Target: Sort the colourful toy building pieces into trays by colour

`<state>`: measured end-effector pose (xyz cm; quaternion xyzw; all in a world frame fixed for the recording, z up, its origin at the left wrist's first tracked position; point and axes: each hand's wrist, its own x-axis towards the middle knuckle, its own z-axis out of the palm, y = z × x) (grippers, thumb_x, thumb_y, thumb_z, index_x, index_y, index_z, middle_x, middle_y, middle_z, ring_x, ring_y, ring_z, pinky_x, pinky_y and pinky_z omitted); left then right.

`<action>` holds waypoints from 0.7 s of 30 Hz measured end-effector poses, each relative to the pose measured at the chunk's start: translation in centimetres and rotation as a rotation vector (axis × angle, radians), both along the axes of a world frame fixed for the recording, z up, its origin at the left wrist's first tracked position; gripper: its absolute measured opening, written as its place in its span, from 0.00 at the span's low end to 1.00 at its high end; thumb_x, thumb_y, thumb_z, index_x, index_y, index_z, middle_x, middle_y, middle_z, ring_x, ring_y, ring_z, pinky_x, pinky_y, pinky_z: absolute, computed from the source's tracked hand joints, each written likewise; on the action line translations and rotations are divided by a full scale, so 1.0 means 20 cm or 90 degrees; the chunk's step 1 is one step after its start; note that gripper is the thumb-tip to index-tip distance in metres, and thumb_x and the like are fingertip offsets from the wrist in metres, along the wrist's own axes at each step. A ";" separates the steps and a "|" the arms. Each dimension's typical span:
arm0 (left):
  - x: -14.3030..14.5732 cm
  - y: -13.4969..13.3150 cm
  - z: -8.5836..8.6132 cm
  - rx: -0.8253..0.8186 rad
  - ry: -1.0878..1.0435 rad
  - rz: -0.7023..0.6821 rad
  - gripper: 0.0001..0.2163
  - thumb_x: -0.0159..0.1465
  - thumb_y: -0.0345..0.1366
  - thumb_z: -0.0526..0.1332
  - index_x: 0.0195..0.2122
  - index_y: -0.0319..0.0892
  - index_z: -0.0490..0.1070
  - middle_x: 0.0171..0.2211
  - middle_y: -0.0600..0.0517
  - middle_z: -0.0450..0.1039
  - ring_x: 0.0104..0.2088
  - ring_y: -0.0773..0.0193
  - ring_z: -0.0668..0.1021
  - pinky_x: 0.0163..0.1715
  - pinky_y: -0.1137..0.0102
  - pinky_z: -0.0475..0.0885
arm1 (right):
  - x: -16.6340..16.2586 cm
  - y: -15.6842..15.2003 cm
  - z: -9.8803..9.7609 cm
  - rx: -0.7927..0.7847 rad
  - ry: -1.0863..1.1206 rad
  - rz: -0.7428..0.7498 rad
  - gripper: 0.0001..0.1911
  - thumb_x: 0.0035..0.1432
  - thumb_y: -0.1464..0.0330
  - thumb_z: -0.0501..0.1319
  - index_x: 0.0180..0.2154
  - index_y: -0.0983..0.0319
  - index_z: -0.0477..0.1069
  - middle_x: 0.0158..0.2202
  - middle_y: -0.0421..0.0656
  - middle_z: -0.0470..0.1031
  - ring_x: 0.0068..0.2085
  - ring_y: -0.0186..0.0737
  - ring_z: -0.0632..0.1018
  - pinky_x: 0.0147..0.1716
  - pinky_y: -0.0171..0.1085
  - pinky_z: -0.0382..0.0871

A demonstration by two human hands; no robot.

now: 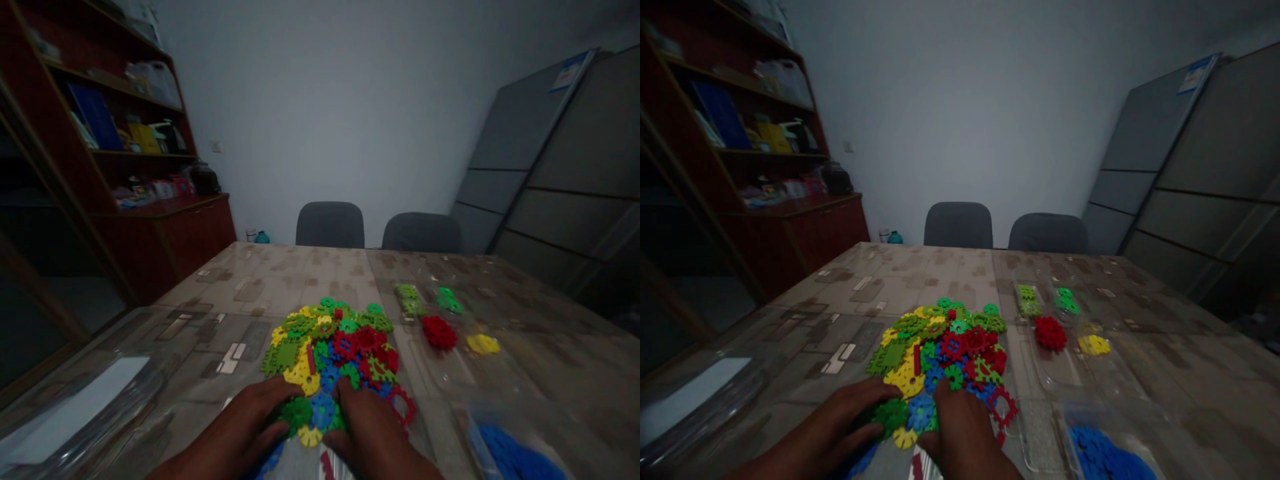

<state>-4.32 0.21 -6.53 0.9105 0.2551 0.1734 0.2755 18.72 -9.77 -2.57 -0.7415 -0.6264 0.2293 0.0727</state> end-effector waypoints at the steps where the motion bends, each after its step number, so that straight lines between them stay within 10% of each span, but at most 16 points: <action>1: -0.01 0.00 0.00 0.005 0.009 0.014 0.17 0.67 0.40 0.61 0.57 0.57 0.69 0.55 0.48 0.76 0.53 0.47 0.76 0.53 0.57 0.73 | 0.01 0.00 0.01 0.006 0.004 -0.001 0.26 0.52 0.70 0.72 0.53 0.62 0.74 0.46 0.51 0.83 0.48 0.55 0.82 0.43 0.42 0.72; 12: 0.04 -0.02 0.14 -0.031 0.052 -0.001 0.06 0.69 0.37 0.57 0.44 0.50 0.72 0.44 0.50 0.79 0.44 0.54 0.79 0.47 0.65 0.74 | 0.07 -0.05 0.26 -0.030 -0.134 0.042 0.23 0.53 0.77 0.67 0.52 0.62 0.75 0.44 0.54 0.83 0.45 0.57 0.83 0.39 0.41 0.71; 21: 0.04 -0.04 0.13 -0.059 0.058 -0.008 0.08 0.66 0.33 0.60 0.45 0.49 0.73 0.45 0.51 0.79 0.46 0.55 0.78 0.48 0.66 0.72 | 0.13 -0.01 0.17 0.061 -0.023 0.009 0.05 0.60 0.72 0.64 0.39 0.59 0.77 0.36 0.44 0.82 0.37 0.43 0.80 0.31 0.35 0.60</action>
